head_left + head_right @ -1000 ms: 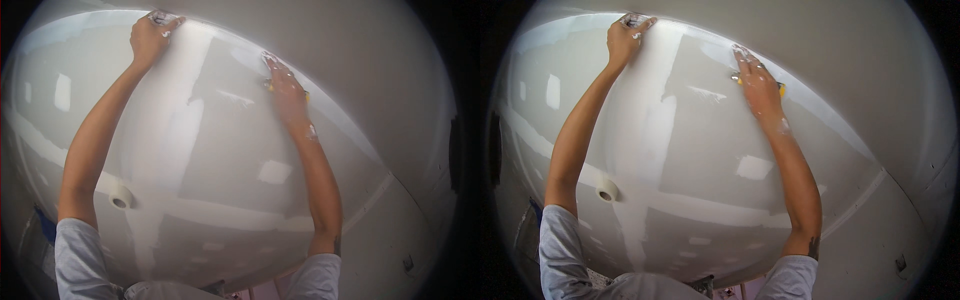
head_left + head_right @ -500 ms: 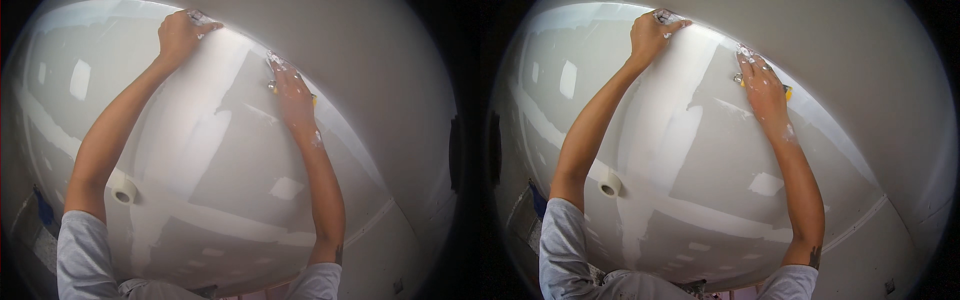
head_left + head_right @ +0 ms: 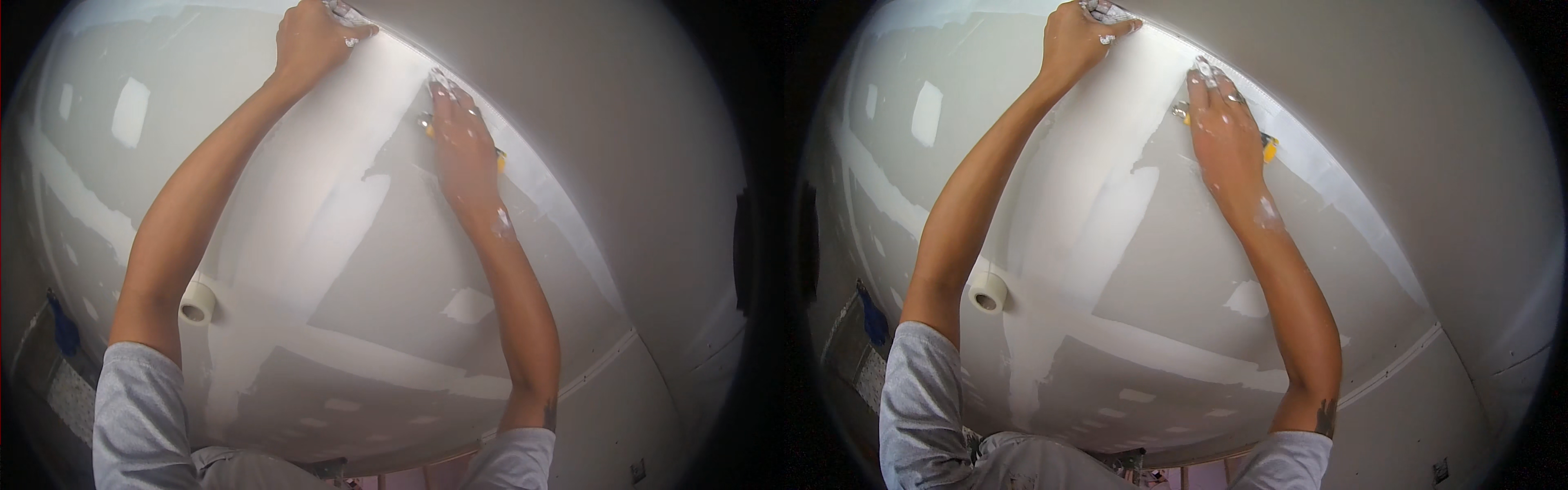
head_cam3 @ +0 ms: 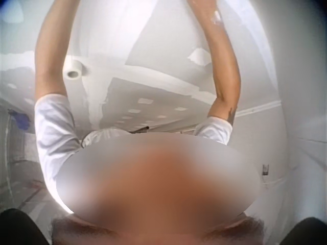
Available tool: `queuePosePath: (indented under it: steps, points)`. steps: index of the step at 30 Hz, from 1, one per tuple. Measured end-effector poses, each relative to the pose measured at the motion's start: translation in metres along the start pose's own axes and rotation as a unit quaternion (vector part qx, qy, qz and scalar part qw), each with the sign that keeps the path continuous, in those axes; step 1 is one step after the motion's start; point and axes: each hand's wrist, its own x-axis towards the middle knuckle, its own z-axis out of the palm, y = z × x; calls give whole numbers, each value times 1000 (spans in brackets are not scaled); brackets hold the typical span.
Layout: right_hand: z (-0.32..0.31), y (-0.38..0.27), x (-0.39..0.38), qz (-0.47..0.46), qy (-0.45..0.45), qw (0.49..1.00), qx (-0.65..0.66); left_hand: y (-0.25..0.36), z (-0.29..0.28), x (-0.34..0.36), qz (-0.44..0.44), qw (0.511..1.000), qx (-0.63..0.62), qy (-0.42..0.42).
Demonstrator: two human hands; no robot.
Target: Applying mesh tape and joint compound to seams on a drywall ceiling while standing on a scaffold.
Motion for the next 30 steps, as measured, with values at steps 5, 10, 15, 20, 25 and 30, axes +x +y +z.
queuePosePath:
  steps: [5,10,15,20,25,30]
  points:
    - [-6,18,-1,10,-2,1000,25,24,10,-11,-13,1000,-4,2]
    - [-7,22,1,6,-16,1000,5,10,4,4,132,990,57,-2]
    - [10,27,-5,-39,49,997,-40,13,-41,16,40,974,-6,-223]
    - [6,33,-9,1,-26,999,-22,-4,-73,5,-3,874,-122,-470]
    - [25,43,-20,19,-48,999,-7,-28,-85,-52,-70,826,-207,-520]
    - [79,149,-32,9,-52,998,-38,-104,-95,-103,-57,804,-301,-509]
